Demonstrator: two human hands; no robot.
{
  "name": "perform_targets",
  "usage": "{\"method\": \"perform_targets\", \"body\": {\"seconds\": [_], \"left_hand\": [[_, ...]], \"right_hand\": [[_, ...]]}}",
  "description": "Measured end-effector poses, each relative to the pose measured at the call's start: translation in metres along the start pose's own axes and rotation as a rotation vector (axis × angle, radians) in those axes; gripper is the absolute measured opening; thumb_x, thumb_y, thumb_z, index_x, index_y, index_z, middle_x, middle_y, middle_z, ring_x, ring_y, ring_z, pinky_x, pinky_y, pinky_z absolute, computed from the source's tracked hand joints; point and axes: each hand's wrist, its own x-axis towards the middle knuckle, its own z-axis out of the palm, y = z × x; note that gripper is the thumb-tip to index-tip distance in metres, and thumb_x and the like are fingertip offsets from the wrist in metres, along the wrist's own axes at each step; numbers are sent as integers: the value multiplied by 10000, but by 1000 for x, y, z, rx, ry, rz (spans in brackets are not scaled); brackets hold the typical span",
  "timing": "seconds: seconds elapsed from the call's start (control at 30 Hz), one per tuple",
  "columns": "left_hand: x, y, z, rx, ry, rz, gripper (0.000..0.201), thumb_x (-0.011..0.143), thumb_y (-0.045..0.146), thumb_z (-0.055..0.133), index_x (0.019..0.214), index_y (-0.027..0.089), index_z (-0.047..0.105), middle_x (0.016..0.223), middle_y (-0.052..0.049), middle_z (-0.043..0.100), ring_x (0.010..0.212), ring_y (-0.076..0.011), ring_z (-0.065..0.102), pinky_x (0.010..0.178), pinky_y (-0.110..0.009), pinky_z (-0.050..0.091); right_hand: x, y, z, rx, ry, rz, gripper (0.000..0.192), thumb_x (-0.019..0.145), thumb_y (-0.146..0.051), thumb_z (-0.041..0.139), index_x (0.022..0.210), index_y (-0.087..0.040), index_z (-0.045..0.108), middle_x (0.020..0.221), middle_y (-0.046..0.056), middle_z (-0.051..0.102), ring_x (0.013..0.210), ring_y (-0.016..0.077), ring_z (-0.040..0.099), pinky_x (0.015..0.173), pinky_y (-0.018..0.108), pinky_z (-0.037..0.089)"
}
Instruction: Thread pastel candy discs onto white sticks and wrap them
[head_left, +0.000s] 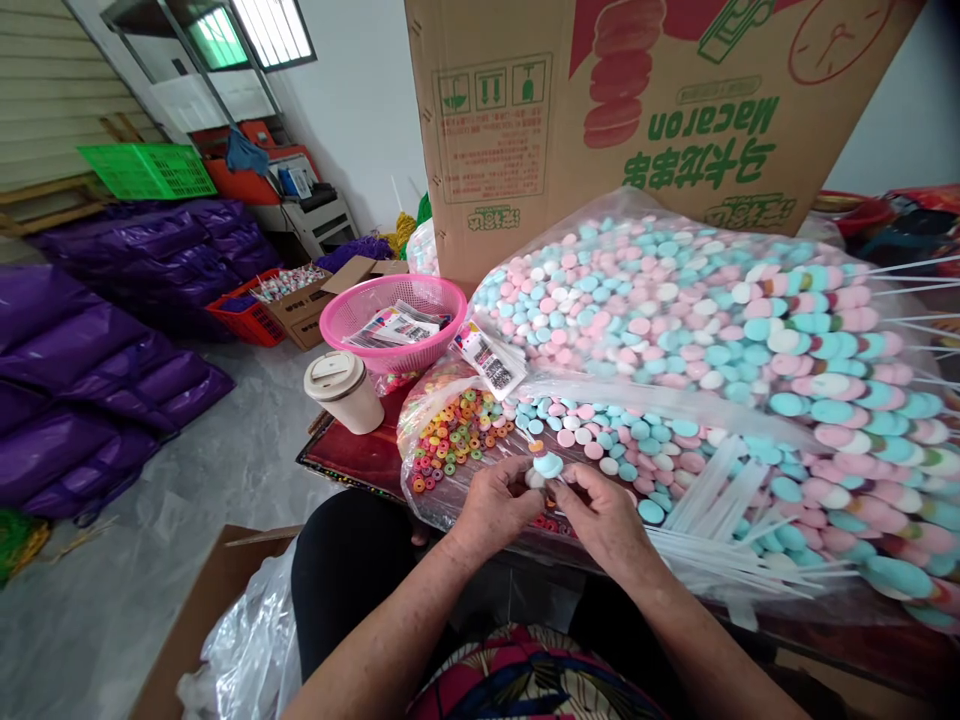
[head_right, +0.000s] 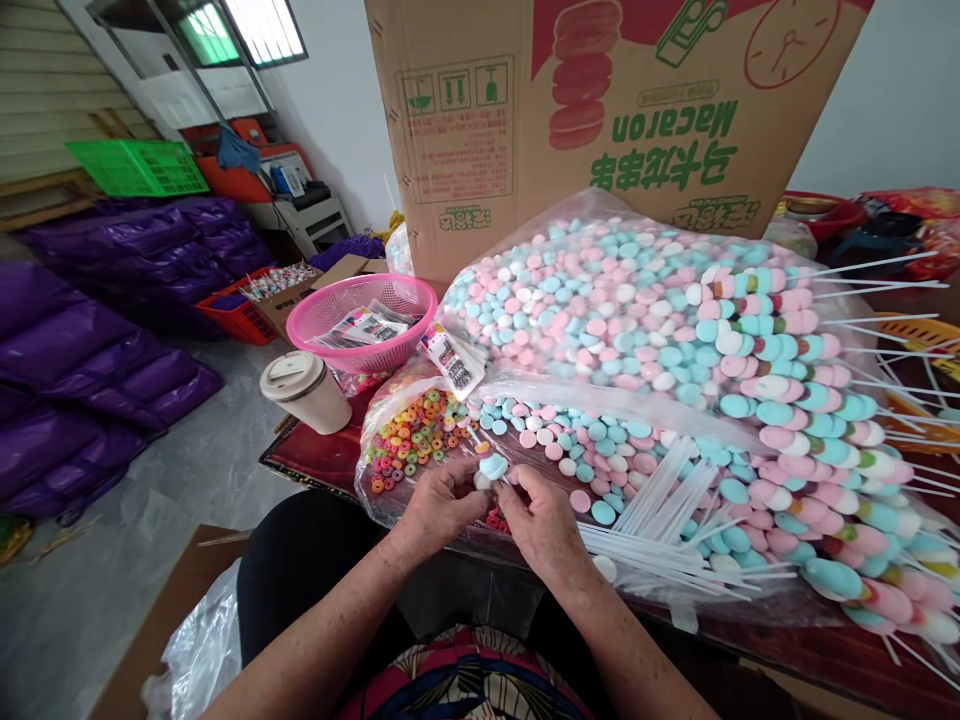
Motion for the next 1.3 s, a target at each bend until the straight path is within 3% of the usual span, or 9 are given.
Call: {"method": "perform_targets", "body": {"seconds": [0.07, 0.17, 0.3, 0.67, 0.9, 1.07, 1.3], "left_hand": [[2, 1, -2, -63, 70, -55, 274, 627, 164, 614, 893, 133, 669, 681, 7, 614, 558, -86, 525, 544, -197, 433], [6, 2, -4, -182, 192, -143, 230, 588, 214, 655, 803, 133, 650, 637, 6, 622, 510, -94, 542, 514, -213, 460], [9, 2, -6, -240, 302, -149, 226, 565, 192, 650, 782, 132, 633, 591, 27, 596, 494, -82, 532, 511, -205, 474], [4, 0, -5, 20, 309, -9, 222, 591, 138, 567, 799, 144, 647, 667, 21, 615, 572, -85, 534, 547, -178, 426], [0, -7, -2, 327, 295, 134, 209, 696, 175, 554, 878, 172, 656, 694, 22, 622, 581, -93, 522, 563, -189, 423], [-4, -6, 0, 587, 318, 253, 264, 703, 133, 539, 924, 197, 668, 787, -10, 678, 689, -141, 590, 672, -239, 455], [-4, -6, 2, 629, 307, 245, 245, 699, 128, 543, 892, 196, 677, 754, -14, 685, 650, -140, 593, 644, -234, 456]], "right_hand": [[-4, -3, -10, -15, -48, -20, 261, 864, -366, 446, 761, -179, 597, 657, -8, 602, 601, 120, 520, 574, 211, 402], [-16, -5, -25, -147, -118, -65, 305, 891, -336, 395, 645, -190, 502, 577, -22, 534, 550, 108, 482, 544, 206, 365], [-32, -2, -31, -363, -143, -98, 293, 891, -299, 368, 627, -198, 445, 576, -16, 530, 513, 107, 465, 504, 220, 311], [-34, -5, -17, -711, -119, -112, 210, 851, -175, 373, 690, -202, 506, 632, 1, 612, 547, 136, 556, 513, 270, 238], [-35, -4, -17, -725, -153, -75, 209, 844, -168, 372, 682, -203, 499, 656, 4, 630, 594, 147, 577, 526, 281, 233], [-34, -4, -15, -746, -161, -65, 215, 842, -170, 376, 680, -204, 512, 630, 7, 625, 563, 143, 566, 519, 287, 217], [-35, -2, -11, -732, -161, -52, 222, 861, -168, 369, 705, -198, 524, 645, 14, 625, 577, 157, 592, 527, 286, 223]]}}
